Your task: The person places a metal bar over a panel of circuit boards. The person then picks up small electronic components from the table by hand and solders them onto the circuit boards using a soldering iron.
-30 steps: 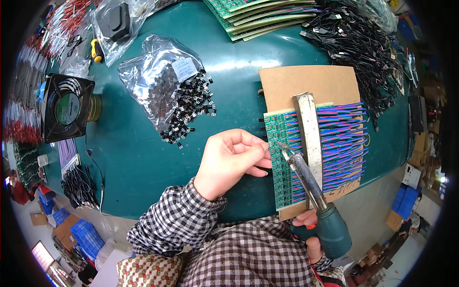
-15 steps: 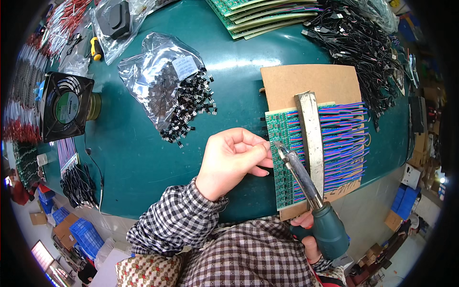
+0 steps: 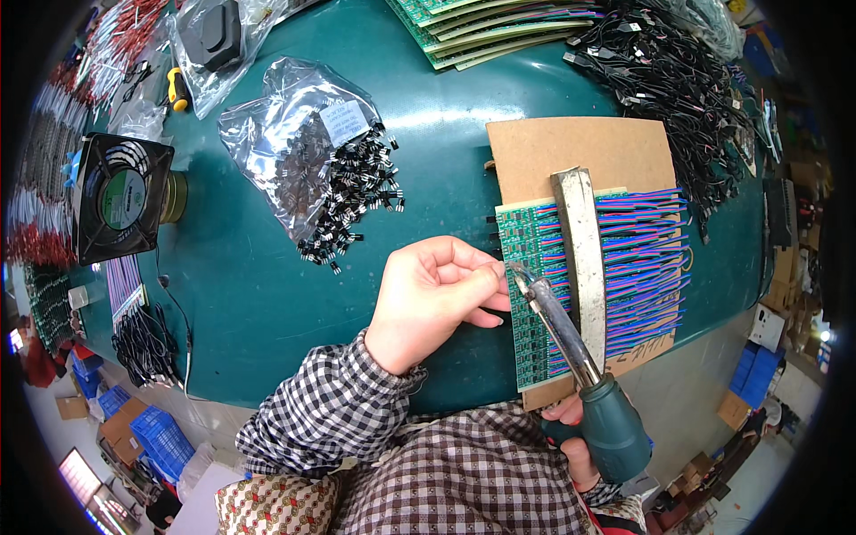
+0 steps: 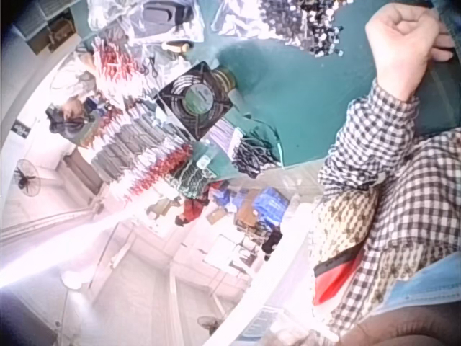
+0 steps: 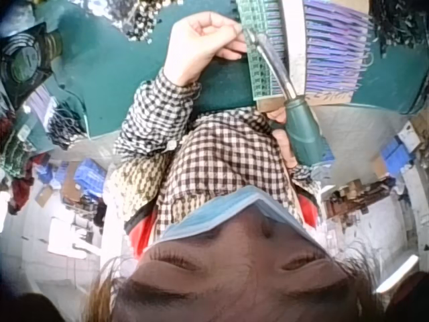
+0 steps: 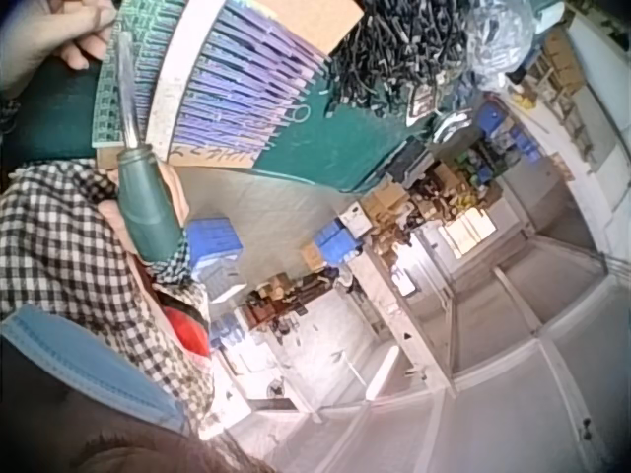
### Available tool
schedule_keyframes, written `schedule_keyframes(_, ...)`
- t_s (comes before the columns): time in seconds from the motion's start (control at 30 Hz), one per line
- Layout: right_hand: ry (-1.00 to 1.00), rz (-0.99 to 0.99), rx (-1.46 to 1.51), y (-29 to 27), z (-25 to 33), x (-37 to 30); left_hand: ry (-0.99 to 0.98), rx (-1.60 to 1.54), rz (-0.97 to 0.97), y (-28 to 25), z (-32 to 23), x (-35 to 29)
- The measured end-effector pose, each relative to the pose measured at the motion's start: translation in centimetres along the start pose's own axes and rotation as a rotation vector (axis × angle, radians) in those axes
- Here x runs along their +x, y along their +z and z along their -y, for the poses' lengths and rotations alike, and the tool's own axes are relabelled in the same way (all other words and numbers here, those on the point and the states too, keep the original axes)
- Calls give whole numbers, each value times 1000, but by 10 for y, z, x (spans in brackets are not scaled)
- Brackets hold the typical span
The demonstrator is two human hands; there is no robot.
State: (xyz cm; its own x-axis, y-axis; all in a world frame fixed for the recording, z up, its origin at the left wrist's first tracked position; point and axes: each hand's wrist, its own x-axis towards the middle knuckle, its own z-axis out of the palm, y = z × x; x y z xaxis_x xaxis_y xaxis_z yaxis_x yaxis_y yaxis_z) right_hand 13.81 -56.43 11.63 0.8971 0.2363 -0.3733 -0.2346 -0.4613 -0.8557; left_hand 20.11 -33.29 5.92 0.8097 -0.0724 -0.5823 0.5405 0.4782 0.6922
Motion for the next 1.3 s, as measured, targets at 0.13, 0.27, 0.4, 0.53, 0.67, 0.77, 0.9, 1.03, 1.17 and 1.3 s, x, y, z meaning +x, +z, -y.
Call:
schedule_keyframes(0.13,-49,-16,-35,1,-4,-1,-5,-6,-6,1,-1,0)
schedule_keyframes(0.27,-77,-27,-27,1,-6,-2,-5,-1,-10,2,-2,-1)
schedule_keyframes(0.4,-78,-25,-9,1,-5,-1,-5,-5,-13,1,-1,-1)
schedule_keyframes(0.53,-88,-8,-22,0,-6,0,-8,-8,-12,1,-1,-1)
schedule_keyframes(0.67,-88,-16,21,1,-9,-1,-3,-11,-13,1,-1,-1)
schedule_keyframes(0.77,-92,-28,40,1,-10,-3,-4,-6,-9,2,-1,-1)
schedule_keyframes(0.9,-115,-14,37,3,-16,-4,-1,1,-20,1,0,-1)
schedule_keyframes(1.03,-103,-109,348,5,-15,-4,-8,-1,-20,3,-1,-1)
schedule_keyframes(1.17,-128,-53,300,1,-19,-4,1,13,-37,3,-1,-2)
schedule_keyframes(1.3,-147,-47,285,2,-23,-4,1,0,-29,3,0,-1)
